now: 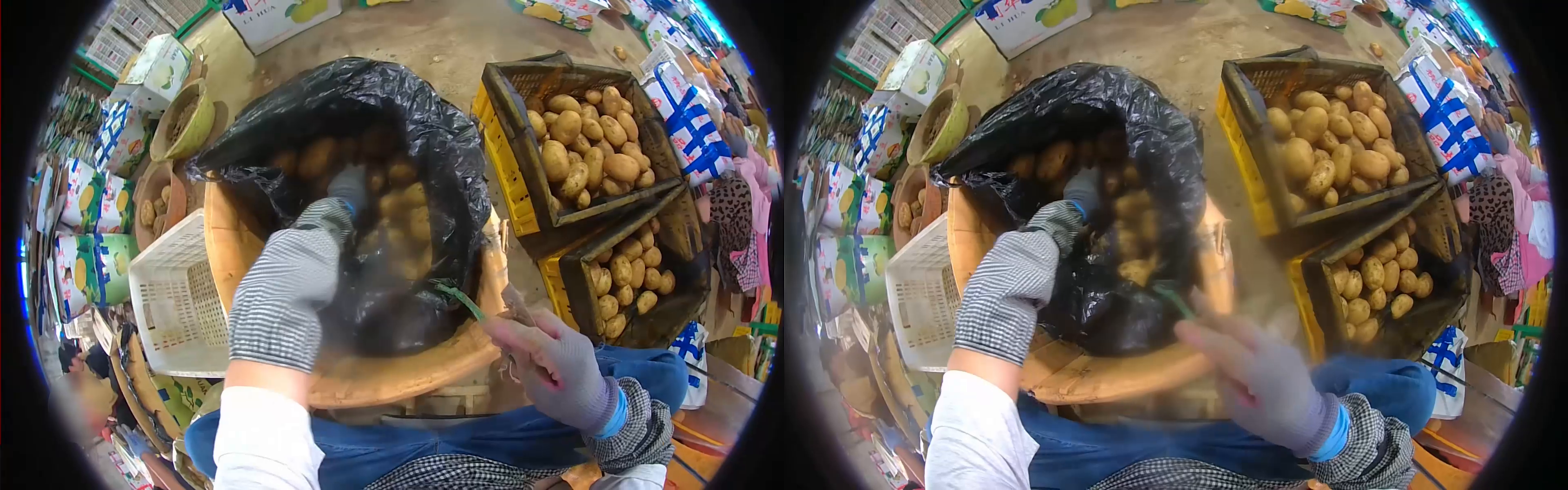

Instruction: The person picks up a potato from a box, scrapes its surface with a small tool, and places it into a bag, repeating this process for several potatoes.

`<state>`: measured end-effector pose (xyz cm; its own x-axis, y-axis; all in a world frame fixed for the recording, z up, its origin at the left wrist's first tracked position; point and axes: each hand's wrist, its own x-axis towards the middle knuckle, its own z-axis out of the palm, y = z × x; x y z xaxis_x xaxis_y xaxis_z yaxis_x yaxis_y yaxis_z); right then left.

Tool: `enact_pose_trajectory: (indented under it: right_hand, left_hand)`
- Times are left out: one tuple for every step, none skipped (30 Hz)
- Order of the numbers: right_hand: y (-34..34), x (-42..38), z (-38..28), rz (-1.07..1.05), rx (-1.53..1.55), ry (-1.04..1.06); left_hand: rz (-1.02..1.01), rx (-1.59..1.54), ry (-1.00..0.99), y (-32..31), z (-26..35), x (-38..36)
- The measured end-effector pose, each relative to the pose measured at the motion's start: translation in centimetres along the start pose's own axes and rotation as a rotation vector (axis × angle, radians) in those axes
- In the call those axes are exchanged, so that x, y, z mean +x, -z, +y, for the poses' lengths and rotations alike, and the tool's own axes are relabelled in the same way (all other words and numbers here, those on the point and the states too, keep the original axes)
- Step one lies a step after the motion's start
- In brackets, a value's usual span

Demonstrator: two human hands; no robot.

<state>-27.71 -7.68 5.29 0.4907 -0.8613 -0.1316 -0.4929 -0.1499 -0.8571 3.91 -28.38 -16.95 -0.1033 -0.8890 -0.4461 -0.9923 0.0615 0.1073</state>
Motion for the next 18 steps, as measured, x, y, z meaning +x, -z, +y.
enact_pose_trajectory:
  right_hand:
    - [0.0, -0.1, 0.1, 0.018, 0.009, 0.017]
    - [0.0, -0.2, 0.2, 0.037, 0.017, 0.034]
    - [-0.1, -0.4, 0.5, 0.057, 0.019, 0.062]
    - [-0.2, -0.5, 0.8, 0.075, 0.020, 0.094]
    - [-0.5, -0.5, 1.0, 0.111, 0.075, 0.095]
    - [-0.8, -0.5, 1.2, 0.144, 0.131, 0.100]
    - [-0.9, -0.5, 0.9, 0.145, 0.185, 0.077]
    - [-1.1, -0.5, 0.7, 0.147, 0.240, 0.054]
    - [-1.0, -0.4, 0.2, 0.115, 0.290, 0.001]
    - [-1.0, -0.4, -0.4, 0.082, 0.334, -0.052]
    - [-1.5, -0.2, -0.8, 0.082, 0.456, -0.080]
    - [-2.0, 0.2, -1.5, 0.065, 0.530, -0.134]
    - [-2.6, 0.6, -2.2, 0.049, 0.600, -0.194]
    - [-3.1, 0.9, -2.5, 0.034, 0.668, -0.256]
    - [-4.0, 1.2, -2.0, -0.014, 0.734, -0.199]
    - [-4.6, 1.3, -1.9, -0.039, 0.798, -0.188]
    - [-5.2, 1.5, -2.0, -0.063, 0.861, -0.175]
    - [-5.5, 1.5, -2.2, -0.088, 0.924, -0.165]
  left_hand:
    - [0.231, -0.016, 0.021, -0.7, -0.2, -1.3]
    - [0.155, -0.228, 0.041, -0.3, -0.9, -1.6]
    - [0.071, -0.440, 0.065, 0.4, -1.3, -2.4]
    - [-0.012, -0.653, 0.094, 0.9, -1.5, -3.2]
    - [-0.103, -0.991, -0.006, 1.2, -1.6, -4.4]
    - [-0.193, -1.327, -0.110, 1.3, -1.6, -6.0]
    - [-0.280, -1.660, -0.222, 2.3, -1.0, -8.4]
    - [-0.383, -1.802, -0.214, 3.2, -0.6, -11.2]
    - [-0.484, -1.947, -0.205, 6.0, 1.1, -15.2]
    - [-0.476, -1.961, -0.238, 7.2, 2.1, -17.8]
    - [-0.469, -1.977, -0.276, 8.2, 3.0, -20.1]
    - [-0.464, -1.993, -0.321, 8.7, 3.8, -21.9]
    - [-0.453, -1.994, -0.329, 8.9, 4.2, -23.5]
    - [-0.466, -2.035, -0.346, 9.2, 5.0, -25.2]
    - [-0.481, -2.076, -0.365, 9.6, 5.9, -26.9]
    - [-0.500, -2.118, -0.385, 9.6, 6.9, -28.4]
    - [-0.412, -2.155, -0.424, 9.2, 8.1, -29.6]
    - [-0.342, -2.143, -0.423, 9.1, 8.6, -30.7]
